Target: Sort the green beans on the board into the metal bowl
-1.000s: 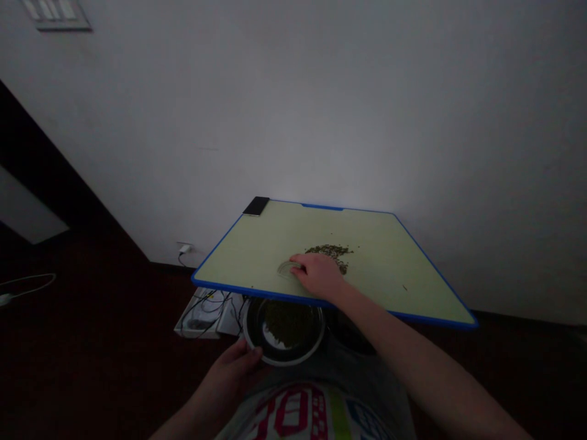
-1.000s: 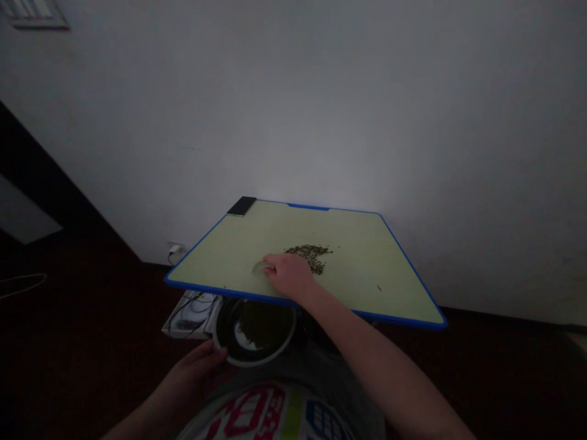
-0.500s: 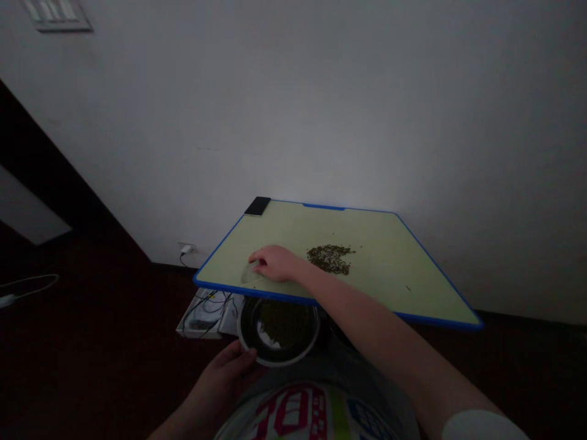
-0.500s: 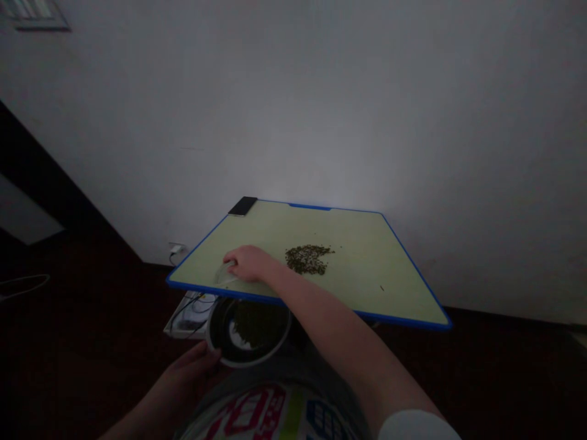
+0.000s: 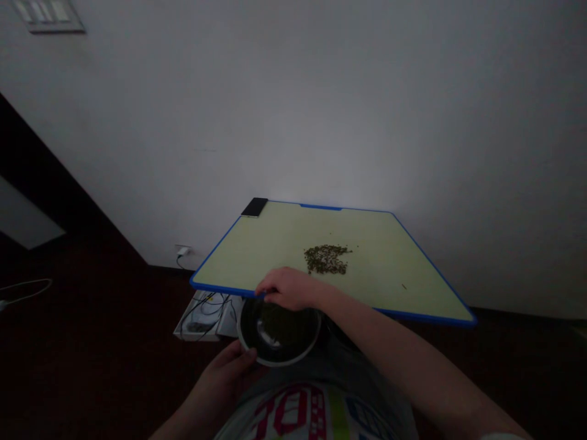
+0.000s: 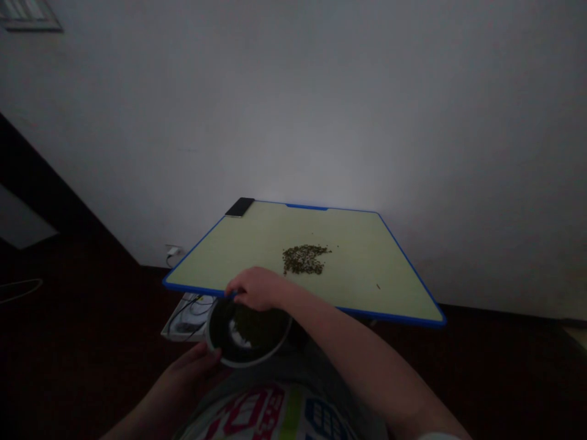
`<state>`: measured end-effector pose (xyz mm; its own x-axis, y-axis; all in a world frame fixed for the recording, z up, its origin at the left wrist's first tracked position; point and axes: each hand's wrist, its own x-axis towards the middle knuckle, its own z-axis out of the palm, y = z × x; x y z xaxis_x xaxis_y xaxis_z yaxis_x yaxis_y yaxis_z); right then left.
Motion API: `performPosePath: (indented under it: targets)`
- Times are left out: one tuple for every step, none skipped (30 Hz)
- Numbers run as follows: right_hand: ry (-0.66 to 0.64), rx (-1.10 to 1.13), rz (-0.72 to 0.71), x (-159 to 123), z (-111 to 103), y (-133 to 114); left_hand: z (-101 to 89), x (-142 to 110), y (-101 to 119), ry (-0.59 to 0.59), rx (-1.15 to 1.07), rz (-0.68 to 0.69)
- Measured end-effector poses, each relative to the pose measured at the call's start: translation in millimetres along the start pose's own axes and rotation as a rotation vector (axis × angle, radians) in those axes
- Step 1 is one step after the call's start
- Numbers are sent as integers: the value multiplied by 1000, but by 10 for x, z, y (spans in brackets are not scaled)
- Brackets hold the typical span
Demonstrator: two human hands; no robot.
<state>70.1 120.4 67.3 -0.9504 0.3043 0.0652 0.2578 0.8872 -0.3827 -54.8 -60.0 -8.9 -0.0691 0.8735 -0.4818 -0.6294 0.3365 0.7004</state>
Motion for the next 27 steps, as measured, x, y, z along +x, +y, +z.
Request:
performPosePath:
  targets:
    - [34,46,-3,-99,9,-34,6,0,2,-10,8,1]
    - [74,107,7,-204,8,-57,14,1,2,-18,14,2]
    - [128,175,16,-315,-3,-62,22,2,1,-28,16,3]
    - [202,235,50,-431,-23,-44,30,4,-1,-36,14,3]
    - [278,277,116,-551,-51,-2,39,7,-6,-43,10,-1]
    - [350,306,189,-672,-83,65,47,11,-11,-48,7,-4]
    - [431,344,275,-791,-117,153,54,15,-17,-51,7,-4]
    - [511,377,361,-906,-148,253,60,19,-24,-55,7,-2]
    - [577,391,431,-1012,-173,358,64,23,-29,-60,8,-4]
    - [656,393,491,-1107,-188,455,67,25,-34,-65,10,-9]
    - [720,383,536,-1186,-194,537,71,25,-35,-71,14,-17]
    - [763,365,573,-1249,-188,597,76,23,-35,-77,17,-24]
    - [785,359,594,-1292,-174,630,81,20,-32,-82,19,-29]
    - [767,349,599,-1318,-152,637,88,14,-28,-81,21,-30]
    - [736,324,597,-1326,-128,622,95,7,-23,-79,23,-28]
    - [700,294,594,-1319,-104,591,100,1,-18,-78,21,-26]
    - [662,259,591,-1303,-83,551,105,-6,-13,-80,16,-25]
    - [629,219,591,-1279,-66,510,106,-11,-10,-82,15,-25]
    - [604,180,596,-1252,-56,475,105,-14,-8,-84,17,-27]
    - [587,145,600,-1225,-51,448,102,-16,-7,-87,23,-28]
    - [578,114,605,-1197,-51,433,97,-17,-8,-87,29,-29]
    - [574,88,609,-1172,-54,429,93,-17,-9,-85,34,-32]
    - [574,66,612,-1147,-59,435,89,-17,-9,-83,37,-35]
    - [574,47,611,-1123,-65,448,87,-17,-9,-82,37,-36]
    - [572,30,613,-1099,-73,464,87,-18,-8,-85,36,-36]
    - [569,12,616,-1076,-80,483,90,-19,-6,-86,35,-35]
    - [567,-6,619,-1052,-89,501,93,-20,-3,-86,34,-33]
